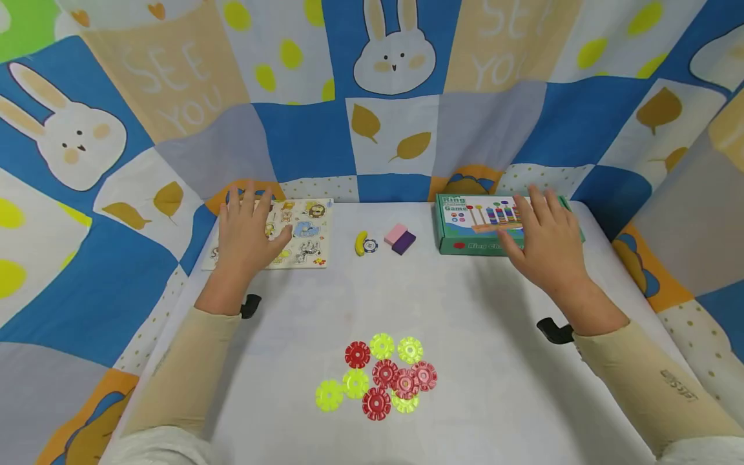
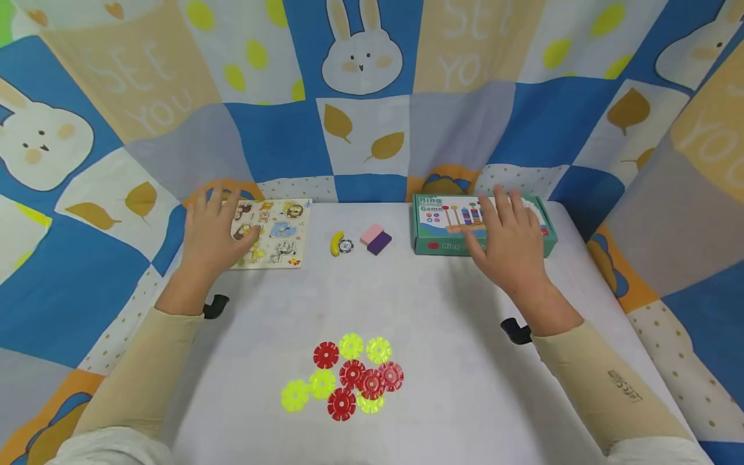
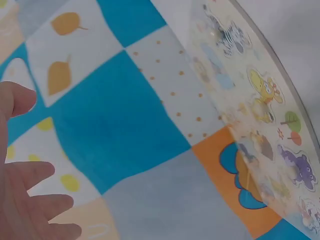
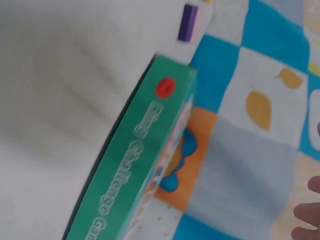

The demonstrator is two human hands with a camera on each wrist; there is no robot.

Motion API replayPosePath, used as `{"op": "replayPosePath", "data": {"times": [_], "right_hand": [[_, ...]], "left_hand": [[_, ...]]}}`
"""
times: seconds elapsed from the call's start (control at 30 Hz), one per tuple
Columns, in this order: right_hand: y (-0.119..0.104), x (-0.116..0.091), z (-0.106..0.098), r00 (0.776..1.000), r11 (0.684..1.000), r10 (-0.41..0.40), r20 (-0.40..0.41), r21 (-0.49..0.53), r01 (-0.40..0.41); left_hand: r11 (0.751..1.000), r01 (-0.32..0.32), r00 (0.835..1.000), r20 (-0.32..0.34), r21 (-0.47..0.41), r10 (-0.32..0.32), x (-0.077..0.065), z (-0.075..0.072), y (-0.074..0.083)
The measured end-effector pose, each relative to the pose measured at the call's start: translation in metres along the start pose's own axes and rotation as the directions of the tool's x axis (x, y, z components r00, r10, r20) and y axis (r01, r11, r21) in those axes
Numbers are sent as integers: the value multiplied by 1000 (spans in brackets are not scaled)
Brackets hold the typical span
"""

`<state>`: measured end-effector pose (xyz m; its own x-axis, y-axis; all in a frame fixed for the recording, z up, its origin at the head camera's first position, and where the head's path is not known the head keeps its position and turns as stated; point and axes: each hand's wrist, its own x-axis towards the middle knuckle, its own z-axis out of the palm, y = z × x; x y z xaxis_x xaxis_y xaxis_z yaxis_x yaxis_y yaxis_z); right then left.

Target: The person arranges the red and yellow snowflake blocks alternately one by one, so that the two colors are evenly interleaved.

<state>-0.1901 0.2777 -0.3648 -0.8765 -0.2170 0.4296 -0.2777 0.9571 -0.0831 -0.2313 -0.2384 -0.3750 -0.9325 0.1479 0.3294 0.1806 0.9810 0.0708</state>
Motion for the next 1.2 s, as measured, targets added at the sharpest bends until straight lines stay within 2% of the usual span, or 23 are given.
{"op": "replayPosePath", "data": {"times": [0.23, 0.5, 0.7, 0.83, 0.93, 1.0, 1.1, 1.13, 1.2], "right_hand": [[-23, -21, -18, 999, 999, -22, 42, 36, 21], [-47, -42, -34, 994, 991, -99, -50, 89, 103], [-61, -64, -39, 988, 981, -133, -83, 134, 143], [-71, -81, -39, 991, 977, -122, -55, 169, 130], [-79, -91, -36, 992, 974, -120, -32, 189, 124], [-85, -98, -32, 992, 970, -121, -21, 208, 123], [-95, -106, -25, 992, 960, -124, -3, 254, 121], [-99, -109, -22, 992, 955, -125, 7, 272, 119], [-108, -114, -14, 992, 944, -121, 32, 314, 105]], "left_hand": [[995, -59, 993, -105, -81, 50, -36, -10, 16], [975, -121, 978, -193, -185, 84, -73, -23, 36], [946, -206, 955, -262, -249, 139, -99, -30, 57], [920, -238, 951, -268, -312, 155, -116, -29, 72], [904, -215, 960, -251, -369, 126, -130, -22, 80], [885, -184, 969, -228, -427, 91, -141, -14, 87], [832, -106, 986, -169, -545, 15, -159, 1, 101], [808, -71, 990, -138, -585, -13, -165, 6, 107], [776, 9, 996, -67, -631, -66, -176, 15, 118]]}}
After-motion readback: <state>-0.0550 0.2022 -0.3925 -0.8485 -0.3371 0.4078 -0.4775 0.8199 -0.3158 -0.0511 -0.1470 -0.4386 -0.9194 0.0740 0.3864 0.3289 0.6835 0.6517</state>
